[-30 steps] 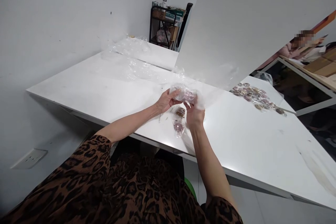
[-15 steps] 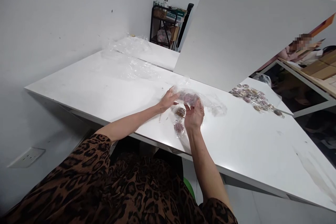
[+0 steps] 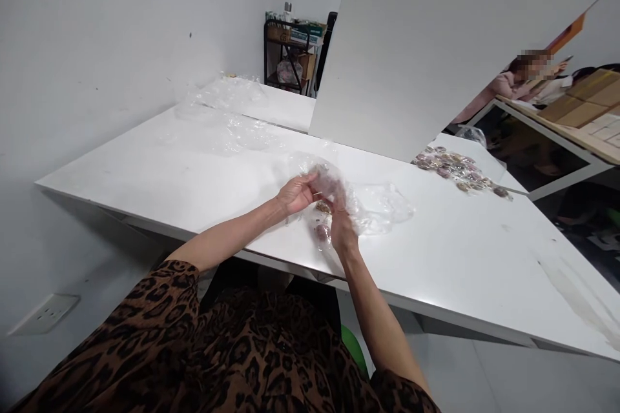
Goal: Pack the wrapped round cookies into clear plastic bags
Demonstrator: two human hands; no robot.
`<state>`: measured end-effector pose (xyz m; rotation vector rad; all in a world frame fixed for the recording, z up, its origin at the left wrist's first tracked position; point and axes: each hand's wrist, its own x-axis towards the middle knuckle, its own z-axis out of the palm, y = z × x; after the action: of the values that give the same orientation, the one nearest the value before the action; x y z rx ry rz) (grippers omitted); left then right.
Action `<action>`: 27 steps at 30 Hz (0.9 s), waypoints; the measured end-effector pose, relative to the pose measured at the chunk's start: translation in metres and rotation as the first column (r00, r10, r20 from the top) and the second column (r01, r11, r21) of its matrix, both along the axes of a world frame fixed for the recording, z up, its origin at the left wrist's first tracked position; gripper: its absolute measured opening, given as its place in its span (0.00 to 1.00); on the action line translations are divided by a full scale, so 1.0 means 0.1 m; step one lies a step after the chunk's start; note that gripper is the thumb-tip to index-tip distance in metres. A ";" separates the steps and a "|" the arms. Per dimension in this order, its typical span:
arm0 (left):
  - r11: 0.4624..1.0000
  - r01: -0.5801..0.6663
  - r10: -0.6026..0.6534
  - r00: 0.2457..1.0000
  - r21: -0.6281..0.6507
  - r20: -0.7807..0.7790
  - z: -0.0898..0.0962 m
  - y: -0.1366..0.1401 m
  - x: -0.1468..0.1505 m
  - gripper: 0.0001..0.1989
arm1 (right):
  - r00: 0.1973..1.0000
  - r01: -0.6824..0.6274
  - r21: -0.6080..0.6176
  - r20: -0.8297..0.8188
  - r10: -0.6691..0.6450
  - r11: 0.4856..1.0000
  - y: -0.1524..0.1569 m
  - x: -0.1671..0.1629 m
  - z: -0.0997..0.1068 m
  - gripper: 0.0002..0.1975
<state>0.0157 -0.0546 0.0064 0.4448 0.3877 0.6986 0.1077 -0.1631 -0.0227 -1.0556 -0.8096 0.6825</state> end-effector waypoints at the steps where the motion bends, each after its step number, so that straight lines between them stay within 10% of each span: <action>1: 0.999 -0.041 0.041 0.999 0.006 -0.013 0.01 0.02 -0.01 0.04 | 1.000 -0.019 -0.043 0.021 0.020 0.999 -0.07 0.03 -0.02 0.19; 10: 0.981 -0.126 0.118 0.991 0.151 0.064 0.09 0.21 -0.20 0.07 | 0.957 0.144 -0.086 -0.243 -0.161 0.986 -0.45 0.88 0.17 0.20; 17: 0.976 0.125 -0.139 0.988 0.179 0.064 0.03 -0.11 0.16 0.10 | 0.968 -0.185 -0.278 -0.216 0.126 0.943 -0.16 0.60 0.47 0.28; 22: 0.988 0.135 -0.138 0.989 0.069 0.044 -0.06 -0.09 0.22 0.04 | 0.997 -0.005 -0.225 -0.072 -0.011 0.974 -0.08 0.52 0.51 0.26; 27: 0.949 0.313 -0.312 0.948 -0.019 0.067 -0.13 -0.08 0.12 0.35 | 0.980 0.124 -0.131 0.171 -0.100 0.984 0.00 0.61 0.74 0.26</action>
<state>0.0278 -0.0622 -0.0065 0.4434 0.2586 0.3966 0.1683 -0.1633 0.0515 -1.2893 -0.8447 0.5686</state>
